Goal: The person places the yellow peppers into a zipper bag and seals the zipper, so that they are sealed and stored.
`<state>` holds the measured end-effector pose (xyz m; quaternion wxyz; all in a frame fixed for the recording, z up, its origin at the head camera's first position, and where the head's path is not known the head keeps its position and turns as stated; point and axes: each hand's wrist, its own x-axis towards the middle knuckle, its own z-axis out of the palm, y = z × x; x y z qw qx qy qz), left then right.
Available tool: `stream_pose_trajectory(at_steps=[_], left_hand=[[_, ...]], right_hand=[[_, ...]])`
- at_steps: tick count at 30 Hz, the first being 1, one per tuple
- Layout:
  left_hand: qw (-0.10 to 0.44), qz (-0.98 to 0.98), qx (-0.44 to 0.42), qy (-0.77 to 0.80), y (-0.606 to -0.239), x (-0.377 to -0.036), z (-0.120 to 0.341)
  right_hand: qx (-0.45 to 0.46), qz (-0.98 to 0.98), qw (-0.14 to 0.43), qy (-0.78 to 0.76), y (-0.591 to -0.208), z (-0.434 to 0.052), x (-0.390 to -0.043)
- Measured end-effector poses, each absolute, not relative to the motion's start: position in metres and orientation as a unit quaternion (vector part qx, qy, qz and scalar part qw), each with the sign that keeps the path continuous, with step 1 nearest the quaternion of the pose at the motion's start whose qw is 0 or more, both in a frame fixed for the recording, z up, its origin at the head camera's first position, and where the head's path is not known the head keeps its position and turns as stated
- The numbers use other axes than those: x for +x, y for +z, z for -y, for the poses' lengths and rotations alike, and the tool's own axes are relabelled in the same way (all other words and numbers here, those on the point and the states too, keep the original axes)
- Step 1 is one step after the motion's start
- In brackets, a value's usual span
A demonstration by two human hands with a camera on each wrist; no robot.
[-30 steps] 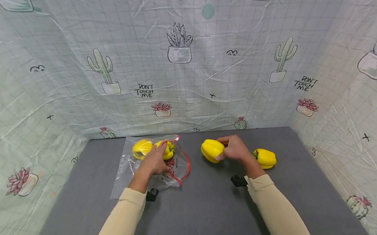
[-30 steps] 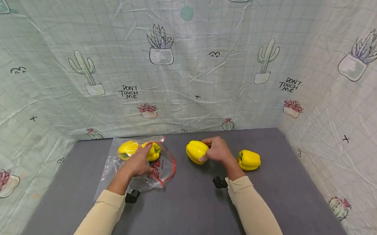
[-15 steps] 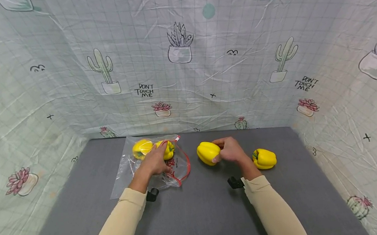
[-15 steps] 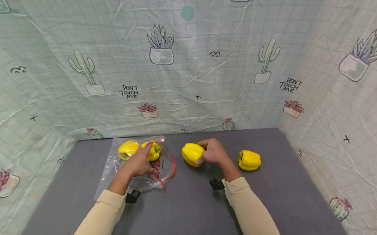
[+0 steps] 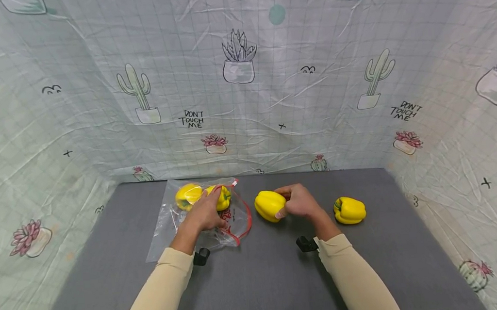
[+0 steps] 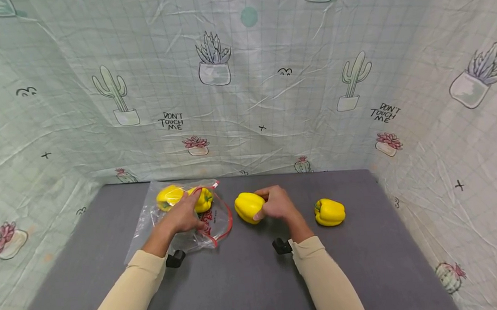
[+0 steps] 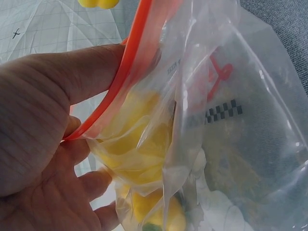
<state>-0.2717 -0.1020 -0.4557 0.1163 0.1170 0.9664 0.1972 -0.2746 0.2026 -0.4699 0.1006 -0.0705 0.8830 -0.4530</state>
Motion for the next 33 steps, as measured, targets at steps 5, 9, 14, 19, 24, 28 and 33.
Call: stream_pose_trajectory(at_steps=[5,9,14,19,24,28,33], left_hand=[[0.113,-0.967,0.116,0.196,-0.454,-0.272,0.102],[0.111,-0.968,0.115,0.195,-0.454,-0.272,0.102],[0.115,-0.967,0.118,0.196,-0.454,-0.271,0.101],[0.113,-0.967,0.117,0.198,-0.453,-0.27,0.102],[0.115,-0.965,0.119,0.204,-0.452,-0.27,0.103],[0.12,-0.964,0.118,0.207,-0.452,-0.271,0.103],[0.125,-0.963,0.119,0.207,-0.452,-0.271,0.103]], right_hand=[[-0.077,-0.884,0.101,-0.451,-0.469,-0.198,-0.275],[-0.087,-0.88,0.103,-0.455,-0.468,-0.195,-0.275],[-0.1,-0.88,0.106,-0.453,-0.47,-0.191,-0.275],[-0.11,-0.878,0.101,-0.456,-0.47,-0.185,-0.275],[-0.11,-0.873,0.101,-0.464,-0.469,-0.179,-0.274],[-0.11,-0.874,0.102,-0.462,-0.47,-0.174,-0.273],[-0.101,-0.864,0.109,-0.481,-0.471,-0.169,-0.273]])
